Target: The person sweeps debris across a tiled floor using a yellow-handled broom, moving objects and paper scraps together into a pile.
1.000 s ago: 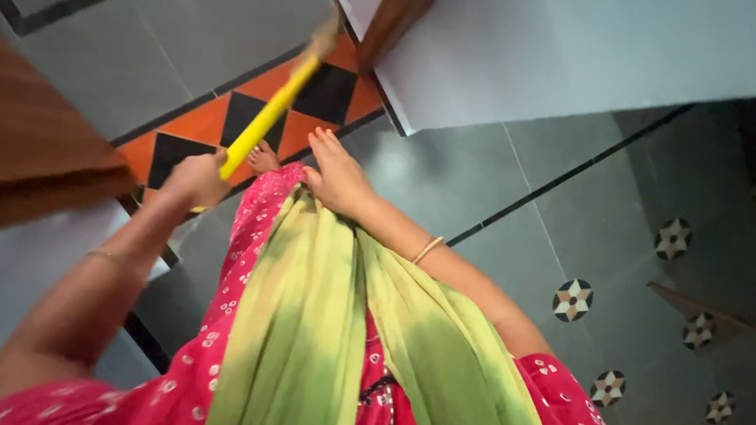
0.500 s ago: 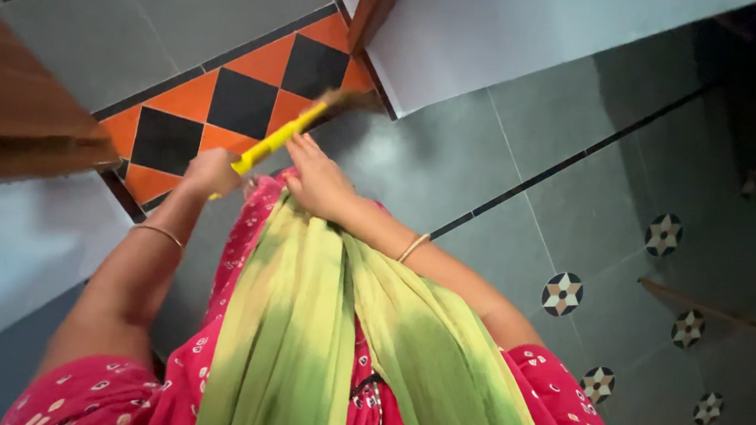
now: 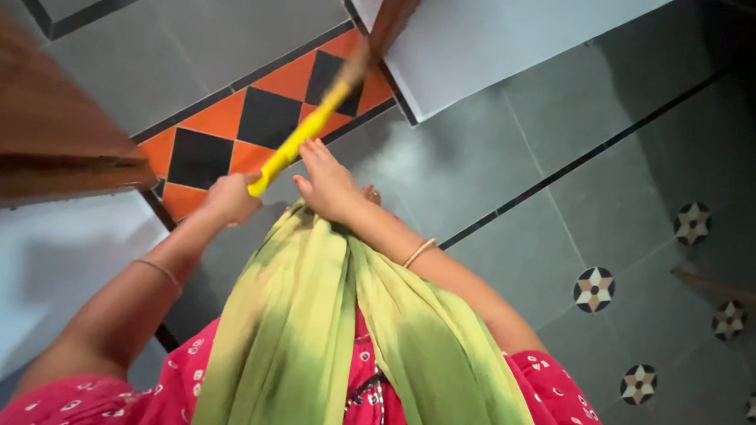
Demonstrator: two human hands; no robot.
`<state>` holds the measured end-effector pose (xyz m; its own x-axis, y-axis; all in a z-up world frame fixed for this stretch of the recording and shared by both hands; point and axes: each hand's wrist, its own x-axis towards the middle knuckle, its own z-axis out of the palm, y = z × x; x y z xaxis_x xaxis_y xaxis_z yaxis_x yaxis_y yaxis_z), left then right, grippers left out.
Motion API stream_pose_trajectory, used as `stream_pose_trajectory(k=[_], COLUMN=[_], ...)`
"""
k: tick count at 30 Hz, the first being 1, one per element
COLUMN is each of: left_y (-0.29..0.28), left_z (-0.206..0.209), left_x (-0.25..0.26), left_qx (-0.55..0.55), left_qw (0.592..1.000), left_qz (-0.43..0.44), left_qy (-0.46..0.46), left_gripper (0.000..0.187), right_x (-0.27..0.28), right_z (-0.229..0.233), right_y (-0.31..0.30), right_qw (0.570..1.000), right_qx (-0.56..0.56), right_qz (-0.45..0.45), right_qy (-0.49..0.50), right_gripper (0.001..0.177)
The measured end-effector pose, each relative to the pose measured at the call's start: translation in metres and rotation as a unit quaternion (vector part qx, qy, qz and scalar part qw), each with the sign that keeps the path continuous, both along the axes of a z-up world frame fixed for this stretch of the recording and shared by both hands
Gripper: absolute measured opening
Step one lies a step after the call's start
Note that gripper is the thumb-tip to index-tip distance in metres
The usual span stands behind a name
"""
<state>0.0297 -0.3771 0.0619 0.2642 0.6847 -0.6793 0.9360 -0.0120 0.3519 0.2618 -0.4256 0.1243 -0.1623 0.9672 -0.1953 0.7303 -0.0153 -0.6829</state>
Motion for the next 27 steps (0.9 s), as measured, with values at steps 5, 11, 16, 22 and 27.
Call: stream_pose_trajectory(k=[5, 11, 16, 22, 27], left_y=[-0.028, -0.025, 0.024, 0.035, -0.006], left_z=[-0.018, -0.088, -0.077, -0.040, -0.005], left_x=[-0.008, -0.022, -0.034, -0.009, -0.010], left_qx=[0.000, -0.005, -0.034, 0.030, 0.044], left_qw=[0.996, 0.998, 0.998, 0.989, 0.998], left_qz=[-0.083, -0.055, 0.055, 0.141, 0.041], left_qy=[-0.043, -0.026, 0.027, 0.013, 0.000], left_gripper=[0.050, 0.052, 0.062, 0.062, 0.063], right_x=[-0.027, -0.026, -0.012, -0.002, 0.019], right_z=[-0.004, -0.006, -0.001, 0.010, 0.014], right_y=[-0.008, -0.022, -0.034, -0.045, -0.042], right_qw=[1.000, 0.997, 0.993, 0.994, 0.997], right_qx=[0.016, 0.029, 0.026, 0.028, 0.027], right_qz=[-0.008, -0.076, -0.111, -0.102, -0.078], right_qy=[0.022, 0.017, -0.004, 0.001, 0.008], right_gripper=[0.064, 0.064, 0.064, 0.063, 0.064])
